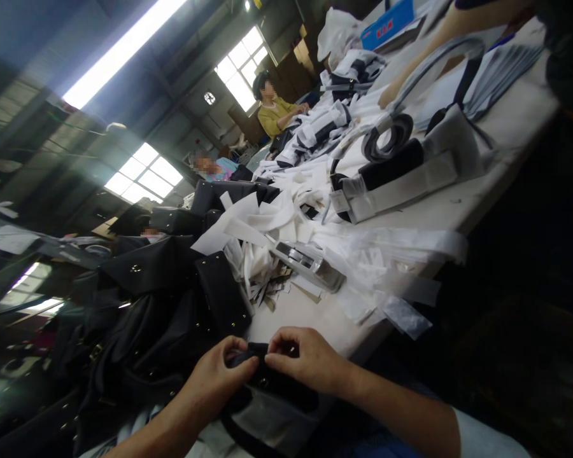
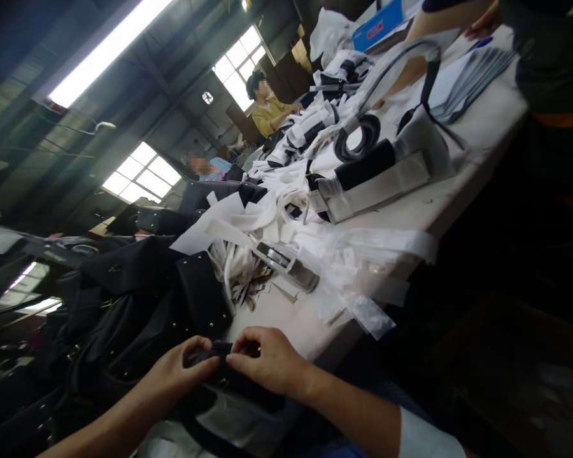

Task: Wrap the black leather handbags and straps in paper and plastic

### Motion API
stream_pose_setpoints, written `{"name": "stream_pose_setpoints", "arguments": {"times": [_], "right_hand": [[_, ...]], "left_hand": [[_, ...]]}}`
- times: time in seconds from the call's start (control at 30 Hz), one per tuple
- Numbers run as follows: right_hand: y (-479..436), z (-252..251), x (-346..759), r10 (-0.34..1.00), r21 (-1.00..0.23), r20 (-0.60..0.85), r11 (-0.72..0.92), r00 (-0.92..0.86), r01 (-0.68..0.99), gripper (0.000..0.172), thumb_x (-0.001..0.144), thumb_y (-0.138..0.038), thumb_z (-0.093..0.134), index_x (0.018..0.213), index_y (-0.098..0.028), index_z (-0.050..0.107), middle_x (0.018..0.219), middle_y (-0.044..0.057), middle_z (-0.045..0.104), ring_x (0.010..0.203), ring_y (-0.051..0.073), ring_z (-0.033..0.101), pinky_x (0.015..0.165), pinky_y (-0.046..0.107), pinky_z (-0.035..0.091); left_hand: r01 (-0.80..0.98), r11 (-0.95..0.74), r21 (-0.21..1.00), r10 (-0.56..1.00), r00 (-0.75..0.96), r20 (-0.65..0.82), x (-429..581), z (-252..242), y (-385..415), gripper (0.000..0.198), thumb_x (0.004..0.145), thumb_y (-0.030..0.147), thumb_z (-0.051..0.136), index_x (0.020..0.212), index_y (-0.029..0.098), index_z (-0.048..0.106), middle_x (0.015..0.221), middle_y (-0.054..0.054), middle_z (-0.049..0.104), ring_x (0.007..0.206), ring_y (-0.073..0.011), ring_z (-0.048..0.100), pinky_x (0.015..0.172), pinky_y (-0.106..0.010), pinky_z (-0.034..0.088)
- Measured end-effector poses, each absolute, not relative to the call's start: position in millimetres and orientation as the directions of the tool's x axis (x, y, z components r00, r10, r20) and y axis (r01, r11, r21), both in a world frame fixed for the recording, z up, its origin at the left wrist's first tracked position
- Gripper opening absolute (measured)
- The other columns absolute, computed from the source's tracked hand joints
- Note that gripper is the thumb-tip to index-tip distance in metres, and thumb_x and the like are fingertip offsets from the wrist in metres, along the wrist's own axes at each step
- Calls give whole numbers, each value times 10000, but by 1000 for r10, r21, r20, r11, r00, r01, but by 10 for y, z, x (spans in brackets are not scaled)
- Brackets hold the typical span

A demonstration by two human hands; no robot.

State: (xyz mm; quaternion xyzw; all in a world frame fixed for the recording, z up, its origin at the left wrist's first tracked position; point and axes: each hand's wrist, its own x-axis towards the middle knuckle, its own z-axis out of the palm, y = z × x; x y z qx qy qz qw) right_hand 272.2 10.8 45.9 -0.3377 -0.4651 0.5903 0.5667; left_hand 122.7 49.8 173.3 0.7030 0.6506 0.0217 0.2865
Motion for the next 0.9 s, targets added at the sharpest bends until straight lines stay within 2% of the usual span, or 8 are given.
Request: {"name": "stream_pose_setpoints", "arguments": {"times": [0.17, 0.43, 0.57, 0.67, 0.9], "right_hand": [[124, 495, 2745, 972, -929, 148, 74, -182, -362, 112, 808, -267, 668, 876, -179, 682, 753, -24, 629, 688, 108, 549, 636, 201, 417], [189, 471, 2666, 968, -886, 69, -53, -243, -461, 163, 757, -200, 690, 895, -173, 607, 746, -37, 574, 674, 101, 516, 612, 191, 410], [185, 465, 2646, 961, -888, 97, -34, -257, -459, 161, 776, -202, 669, 912, -171, 590, 747, -41, 562, 668, 98, 506, 605, 193, 401], [162, 480, 2661, 964, -916, 143, 44, -223, -400, 139, 794, -211, 648, 911, -177, 581, 737, -44, 557, 675, 105, 509, 605, 200, 397], [85, 570, 2628, 961, -965, 239, 219, -137, -148, 131, 771, -138, 634, 876, -205, 595, 811, -30, 593, 760, 130, 544, 673, 219, 399]], "left_hand": [[886, 69, 458, 916, 125, -381, 1213, 1709, 498, 370, 610, 464, 643, 841, 196, 534, 663, 12, 589, 624, -170, 560, 549, -267, 383], [849, 90, 521, 908, 145, -393, 1192, 1644, 507, 276, 613, 366, 644, 790, 203, 507, 641, 37, 566, 611, -140, 540, 563, -254, 375], [843, 91, 531, 910, 146, -388, 1194, 1617, 488, 260, 616, 342, 616, 798, 200, 497, 629, 44, 570, 595, -128, 523, 558, -246, 368], [845, 89, 527, 916, 138, -376, 1184, 1603, 473, 255, 616, 325, 614, 804, 201, 494, 616, 54, 570, 583, -124, 516, 546, -236, 363], [852, 42, 522, 936, 149, -318, 1184, 1554, 400, 217, 642, 285, 600, 809, 215, 482, 637, 59, 569, 610, -132, 524, 532, -224, 358]]}}
